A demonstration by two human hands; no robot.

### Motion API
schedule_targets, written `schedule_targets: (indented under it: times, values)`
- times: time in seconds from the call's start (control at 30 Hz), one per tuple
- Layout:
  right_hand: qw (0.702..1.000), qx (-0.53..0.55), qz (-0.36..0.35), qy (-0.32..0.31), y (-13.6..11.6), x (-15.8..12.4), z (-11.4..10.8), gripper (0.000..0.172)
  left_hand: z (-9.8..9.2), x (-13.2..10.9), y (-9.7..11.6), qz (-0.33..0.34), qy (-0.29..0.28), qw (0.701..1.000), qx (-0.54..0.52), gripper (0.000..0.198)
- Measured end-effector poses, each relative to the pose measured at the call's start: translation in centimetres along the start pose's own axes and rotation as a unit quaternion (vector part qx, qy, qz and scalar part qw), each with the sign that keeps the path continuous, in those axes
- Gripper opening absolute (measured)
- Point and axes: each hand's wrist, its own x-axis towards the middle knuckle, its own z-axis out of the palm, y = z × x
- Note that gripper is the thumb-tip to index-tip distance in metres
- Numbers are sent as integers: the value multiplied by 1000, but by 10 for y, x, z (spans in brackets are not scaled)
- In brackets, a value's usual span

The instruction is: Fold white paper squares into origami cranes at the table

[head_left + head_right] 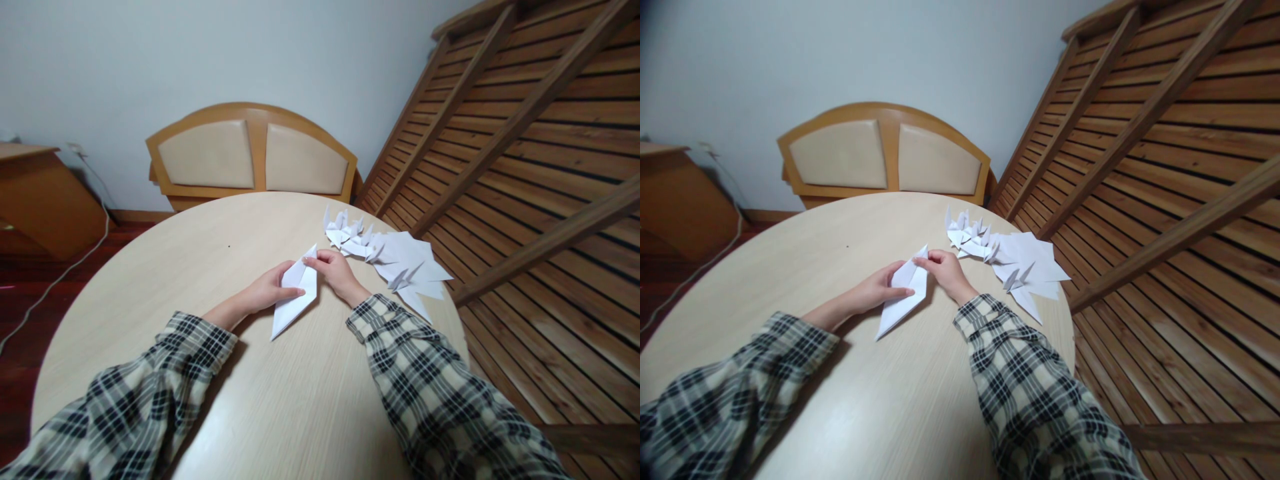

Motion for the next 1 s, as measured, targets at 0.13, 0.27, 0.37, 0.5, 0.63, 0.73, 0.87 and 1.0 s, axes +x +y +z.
schedule_targets:
  times: [0.13,0.27,0.37,0.5,0.63,0.73,0.87,1.0]
  values:
    - [999,-25,0,21,3,2,-4,34,-1,-1,4,0,-19,999,35,56]
    - [999,-39,-6,19,5,3,-5,37,-3,-1,3,-6,-35,999,39,57]
    - [999,-45,-8,15,7,3,-6,42,-4,-2,3,-13,-43,998,43,59]
    - [1000,10,10,-4,9,4,-10,49,-4,-2,2,-16,-41,998,38,58]
    - [993,100,58,-28,13,5,-15,51,-5,-3,4,-15,-40,999,30,60]
    - [988,125,75,-49,15,5,-16,46,-6,-2,2,-20,-37,998,37,59]
    - [987,132,81,-46,15,5,-15,45,-7,-2,-2,-13,-48,998,33,56]
    - [988,128,79,-35,12,5,-14,40,-7,-2,-3,-15,-52,998,35,56]
